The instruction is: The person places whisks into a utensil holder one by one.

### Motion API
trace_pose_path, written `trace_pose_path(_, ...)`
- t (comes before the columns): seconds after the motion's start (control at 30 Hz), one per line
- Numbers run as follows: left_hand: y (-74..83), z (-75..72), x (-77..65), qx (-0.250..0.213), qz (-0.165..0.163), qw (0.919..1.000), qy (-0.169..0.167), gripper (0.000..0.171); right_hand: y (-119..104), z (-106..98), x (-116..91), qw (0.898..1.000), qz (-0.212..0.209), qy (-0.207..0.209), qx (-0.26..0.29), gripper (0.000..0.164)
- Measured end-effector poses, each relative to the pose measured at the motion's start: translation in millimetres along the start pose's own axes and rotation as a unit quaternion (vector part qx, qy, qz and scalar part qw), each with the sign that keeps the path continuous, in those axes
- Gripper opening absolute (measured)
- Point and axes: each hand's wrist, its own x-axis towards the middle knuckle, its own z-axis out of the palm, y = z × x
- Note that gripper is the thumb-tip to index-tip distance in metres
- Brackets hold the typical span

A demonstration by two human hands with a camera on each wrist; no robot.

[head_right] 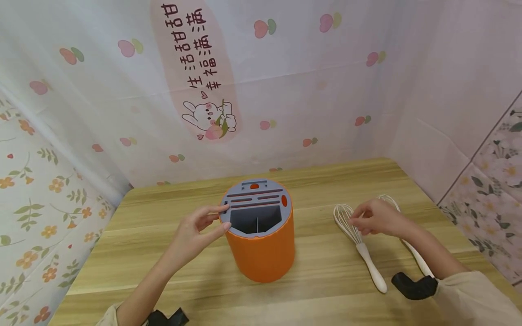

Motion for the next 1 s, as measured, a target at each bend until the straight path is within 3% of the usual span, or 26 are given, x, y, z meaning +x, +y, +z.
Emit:
trace_pose_path(0.07,0.0,-0.4,0.1,0.000,-0.001,1.0000,0.000,0.034,17,-1,-4,0.997,0.029,-0.048,0.049,0.029)
trace_pose_path(0.17,0.0,-0.9,-0.1,-0.003,0.000,1.0000,0.001,0.034,38,1,-10,0.991,0.047,-0.103,0.075,0.022)
trace_pose_path(0.37,-0.1,-0.8,0.7,0.001,-0.001,1.0000,0.000,0.034,66,8,-18,0.983,0.029,-0.160,0.086,0.031)
trace_pose_path(0.7,-0.3,-0.9,0.1,-0.001,-0.006,1.0000,-0.001,0.035,83,19,-15,0.979,0.007,-0.169,0.114,0.027)
trace_pose_path(1.0,-1.2,-0.1,-0.3,-0.006,-0.003,1.0000,0.001,0.034,76,17,-12,0.987,-0.003,-0.142,0.070,0.020)
